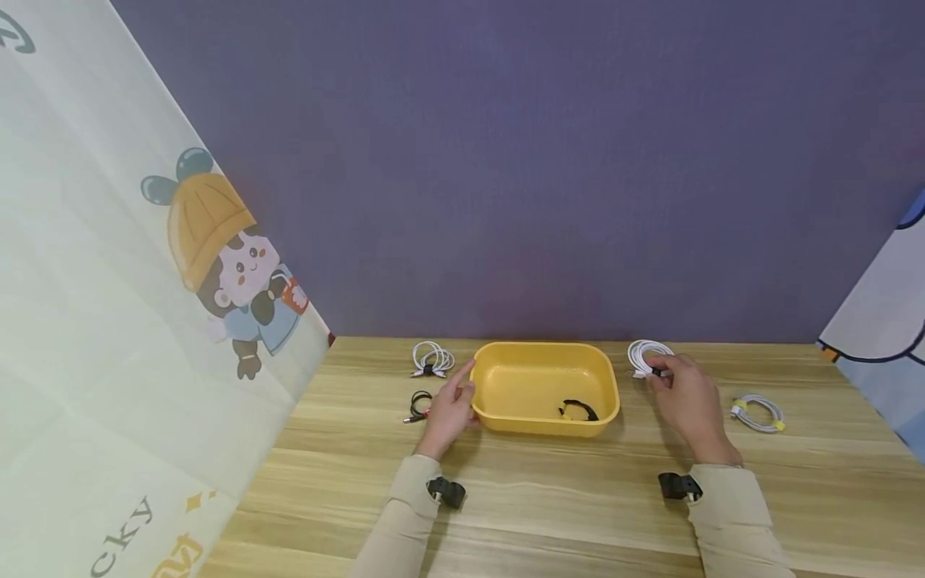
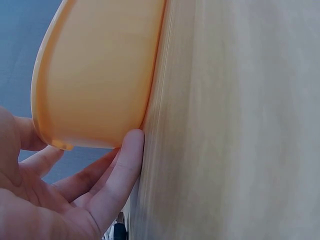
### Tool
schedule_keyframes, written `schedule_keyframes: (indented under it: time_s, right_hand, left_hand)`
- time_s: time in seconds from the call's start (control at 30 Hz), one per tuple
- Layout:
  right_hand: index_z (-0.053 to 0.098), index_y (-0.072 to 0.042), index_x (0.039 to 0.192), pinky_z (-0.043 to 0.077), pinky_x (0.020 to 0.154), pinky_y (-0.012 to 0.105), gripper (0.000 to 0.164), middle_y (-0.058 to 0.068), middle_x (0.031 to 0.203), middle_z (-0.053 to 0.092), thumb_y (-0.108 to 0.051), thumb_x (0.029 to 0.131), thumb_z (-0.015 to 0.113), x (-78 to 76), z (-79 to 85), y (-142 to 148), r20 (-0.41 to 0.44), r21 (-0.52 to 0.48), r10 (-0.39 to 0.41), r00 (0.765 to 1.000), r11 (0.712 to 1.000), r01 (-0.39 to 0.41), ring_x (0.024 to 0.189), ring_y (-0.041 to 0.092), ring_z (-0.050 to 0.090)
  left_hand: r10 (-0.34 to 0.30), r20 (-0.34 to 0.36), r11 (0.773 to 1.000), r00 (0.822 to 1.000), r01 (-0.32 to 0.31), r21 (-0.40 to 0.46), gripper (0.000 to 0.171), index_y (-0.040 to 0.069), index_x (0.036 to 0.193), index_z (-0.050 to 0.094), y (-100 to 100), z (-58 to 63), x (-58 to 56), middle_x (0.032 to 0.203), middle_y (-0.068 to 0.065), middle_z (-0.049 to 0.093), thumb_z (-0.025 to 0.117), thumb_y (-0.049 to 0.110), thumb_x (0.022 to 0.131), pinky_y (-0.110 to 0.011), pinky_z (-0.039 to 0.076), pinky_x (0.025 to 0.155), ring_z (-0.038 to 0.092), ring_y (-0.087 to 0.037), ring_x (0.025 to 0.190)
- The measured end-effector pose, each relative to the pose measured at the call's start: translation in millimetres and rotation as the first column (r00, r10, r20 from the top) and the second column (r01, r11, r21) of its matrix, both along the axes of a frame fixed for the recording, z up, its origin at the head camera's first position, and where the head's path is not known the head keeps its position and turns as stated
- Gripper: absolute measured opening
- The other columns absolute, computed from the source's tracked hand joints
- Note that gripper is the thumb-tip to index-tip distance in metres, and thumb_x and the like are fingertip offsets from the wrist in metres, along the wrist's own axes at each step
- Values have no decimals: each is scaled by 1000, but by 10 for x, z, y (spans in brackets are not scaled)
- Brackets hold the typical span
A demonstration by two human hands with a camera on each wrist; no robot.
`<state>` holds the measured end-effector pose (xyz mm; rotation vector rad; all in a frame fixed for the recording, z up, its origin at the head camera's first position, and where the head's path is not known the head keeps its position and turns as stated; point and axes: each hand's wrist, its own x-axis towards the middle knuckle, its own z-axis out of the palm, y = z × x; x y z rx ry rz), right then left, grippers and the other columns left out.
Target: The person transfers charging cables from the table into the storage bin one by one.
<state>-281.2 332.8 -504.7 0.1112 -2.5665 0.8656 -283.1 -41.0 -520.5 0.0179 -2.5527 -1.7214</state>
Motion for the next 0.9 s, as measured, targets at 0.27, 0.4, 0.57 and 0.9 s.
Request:
schedule_keyframes:
  time_s: [0.27,0.4,0.57,0.9]
  right_hand:
    - [72,0,119,42,59,29,26,18,96,67,-8,94,72,14,45,-32,-24,-13,-1,1000,1000,0,73,20,60]
    - [72,-1,120,42,59,29,27,18,97,67,-9,94,72,26,72,-50,-25,-8,0,1000,1000,0,75,21,60]
    - [73,-1,118,41,58,25,28,17,94,68,-7,91,75,-20,129,-78,-69,-24,23,997,999,-25,70,3,53]
    - [74,0,115,40,55,21,27,16,90,67,-2,88,77,-243,266,-51,-110,-19,102,989,994,-105,67,-7,45]
  left_hand:
    - [4,9,1000,1000,-4,7,45,36,151,50,-3,21,10,105,-16,75,52,23,108,-32,62,53,68,-20,60]
    - [10,15,1000,1000,-10,1,45,36,151,50,2,35,24,104,-16,75,52,23,108,-33,63,54,69,-21,60]
    - [16,2,1000,1000,-16,0,45,34,151,51,33,60,11,99,-16,75,52,22,107,-34,63,53,69,-24,59]
    - [41,-4,999,999,-41,30,45,32,152,50,168,85,-115,102,-18,75,52,21,108,-33,63,53,69,-21,59]
